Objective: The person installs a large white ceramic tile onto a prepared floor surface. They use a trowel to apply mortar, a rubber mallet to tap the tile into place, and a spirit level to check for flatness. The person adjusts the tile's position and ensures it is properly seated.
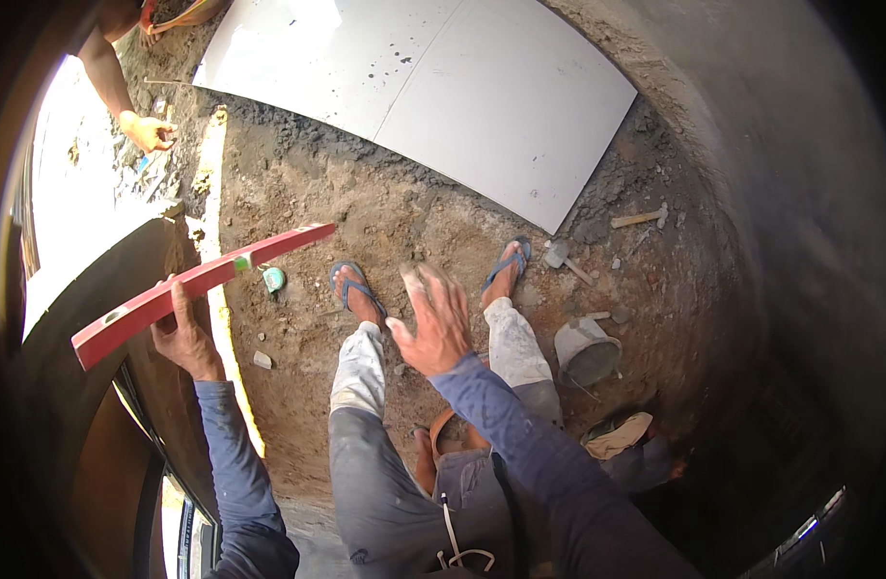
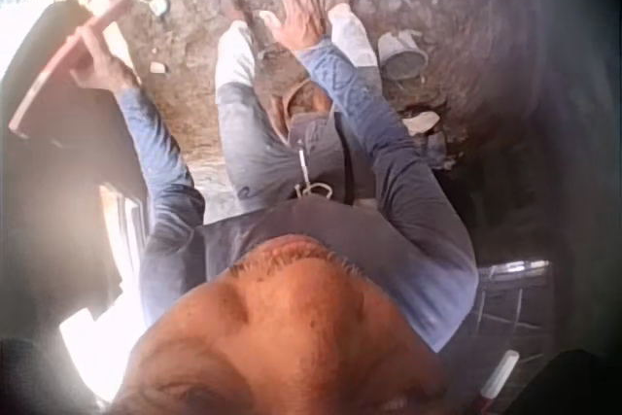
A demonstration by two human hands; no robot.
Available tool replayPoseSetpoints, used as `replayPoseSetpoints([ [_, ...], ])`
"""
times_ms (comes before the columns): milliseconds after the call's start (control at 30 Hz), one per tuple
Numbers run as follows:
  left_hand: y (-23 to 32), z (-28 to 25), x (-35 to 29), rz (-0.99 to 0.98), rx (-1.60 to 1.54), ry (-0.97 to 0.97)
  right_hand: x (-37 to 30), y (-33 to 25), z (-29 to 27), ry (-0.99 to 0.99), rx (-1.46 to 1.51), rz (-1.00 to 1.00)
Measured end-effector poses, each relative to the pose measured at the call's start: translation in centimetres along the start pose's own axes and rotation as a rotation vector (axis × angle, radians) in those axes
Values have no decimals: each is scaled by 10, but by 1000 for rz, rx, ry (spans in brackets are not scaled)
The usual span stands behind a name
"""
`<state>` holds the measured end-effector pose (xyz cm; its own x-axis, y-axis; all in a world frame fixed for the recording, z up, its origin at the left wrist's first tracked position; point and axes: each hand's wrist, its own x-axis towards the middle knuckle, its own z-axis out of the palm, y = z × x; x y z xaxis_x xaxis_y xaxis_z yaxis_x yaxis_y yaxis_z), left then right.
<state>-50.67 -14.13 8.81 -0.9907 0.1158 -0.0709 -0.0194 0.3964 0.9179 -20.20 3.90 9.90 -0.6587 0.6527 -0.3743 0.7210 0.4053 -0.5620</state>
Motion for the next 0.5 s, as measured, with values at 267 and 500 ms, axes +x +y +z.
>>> replayPoseSetpoints([
  [267, 14, 223, -141, -433, -226, -477, 128, 153, -7, 31, 50, -60],
  [500, -95, 187, -350, -918, 185, -951, 259, 400, -34, 226, -306, 71],
])
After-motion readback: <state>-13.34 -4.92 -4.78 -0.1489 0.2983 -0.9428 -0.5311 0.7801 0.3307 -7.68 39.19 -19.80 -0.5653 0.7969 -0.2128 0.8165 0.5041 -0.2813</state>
